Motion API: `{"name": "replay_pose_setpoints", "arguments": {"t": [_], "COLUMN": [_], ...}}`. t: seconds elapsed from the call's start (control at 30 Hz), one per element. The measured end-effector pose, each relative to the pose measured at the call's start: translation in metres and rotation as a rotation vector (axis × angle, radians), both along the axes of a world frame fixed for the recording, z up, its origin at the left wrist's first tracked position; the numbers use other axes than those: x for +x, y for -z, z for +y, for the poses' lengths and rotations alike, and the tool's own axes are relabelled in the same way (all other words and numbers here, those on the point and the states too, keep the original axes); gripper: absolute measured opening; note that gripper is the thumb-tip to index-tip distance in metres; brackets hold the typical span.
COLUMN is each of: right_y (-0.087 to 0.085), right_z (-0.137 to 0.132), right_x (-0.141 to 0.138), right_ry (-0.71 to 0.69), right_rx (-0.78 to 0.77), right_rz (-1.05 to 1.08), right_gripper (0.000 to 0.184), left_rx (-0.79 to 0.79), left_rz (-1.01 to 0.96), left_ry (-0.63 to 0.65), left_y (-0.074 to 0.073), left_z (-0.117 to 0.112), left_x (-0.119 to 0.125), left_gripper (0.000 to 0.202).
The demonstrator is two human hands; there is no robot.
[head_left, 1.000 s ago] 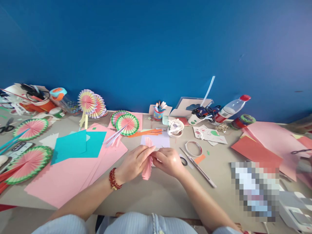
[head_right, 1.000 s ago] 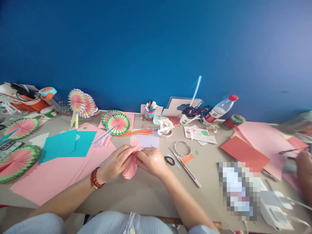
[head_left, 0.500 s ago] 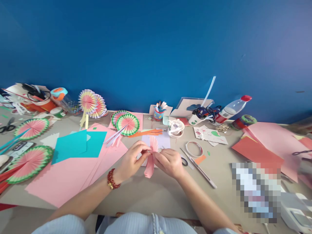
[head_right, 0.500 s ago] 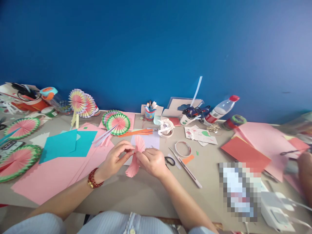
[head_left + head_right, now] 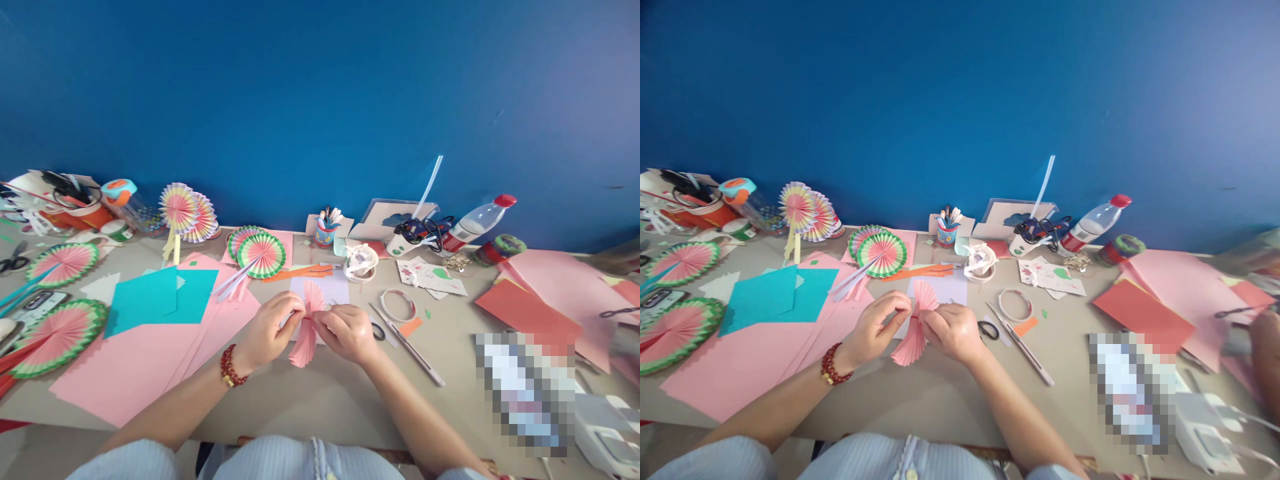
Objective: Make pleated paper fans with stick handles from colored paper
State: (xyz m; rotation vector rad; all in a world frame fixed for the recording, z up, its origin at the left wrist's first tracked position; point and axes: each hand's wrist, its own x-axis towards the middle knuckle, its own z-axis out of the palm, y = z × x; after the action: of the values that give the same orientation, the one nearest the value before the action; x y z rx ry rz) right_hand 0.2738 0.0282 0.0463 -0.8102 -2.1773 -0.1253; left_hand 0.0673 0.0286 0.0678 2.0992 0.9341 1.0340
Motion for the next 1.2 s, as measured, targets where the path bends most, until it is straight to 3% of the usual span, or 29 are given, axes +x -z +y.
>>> {"name": "replay_pose_setpoints", "arguments": {"t": [0.53, 0.9, 1.2], "right_y": [0.003, 0.000, 0.002], "right_z": [0.002, 0.000, -0.001], "right_x": [0.005, 0.003, -0.001], "right_ry": [-0.024, -0.097, -0.154], "right_rx": [-0.102, -0.433, -0.555], "right_rz": [0.115, 0.227, 0.320], "right_gripper": [0.011, 0.022, 0.030], "left_rx": [-0.046, -0.279, -0.324], "left_rz": [-0.177, -0.416, -0.402], "left_ry": [-0.057, 0.042, 0.018], "left_y": [0.002, 0.015, 0.019], "left_z": [0.000, -0.004, -0.009], "left_x": [-0.006, -0.007, -0.004], "left_gripper": [0.012, 0.012, 0.018]}}
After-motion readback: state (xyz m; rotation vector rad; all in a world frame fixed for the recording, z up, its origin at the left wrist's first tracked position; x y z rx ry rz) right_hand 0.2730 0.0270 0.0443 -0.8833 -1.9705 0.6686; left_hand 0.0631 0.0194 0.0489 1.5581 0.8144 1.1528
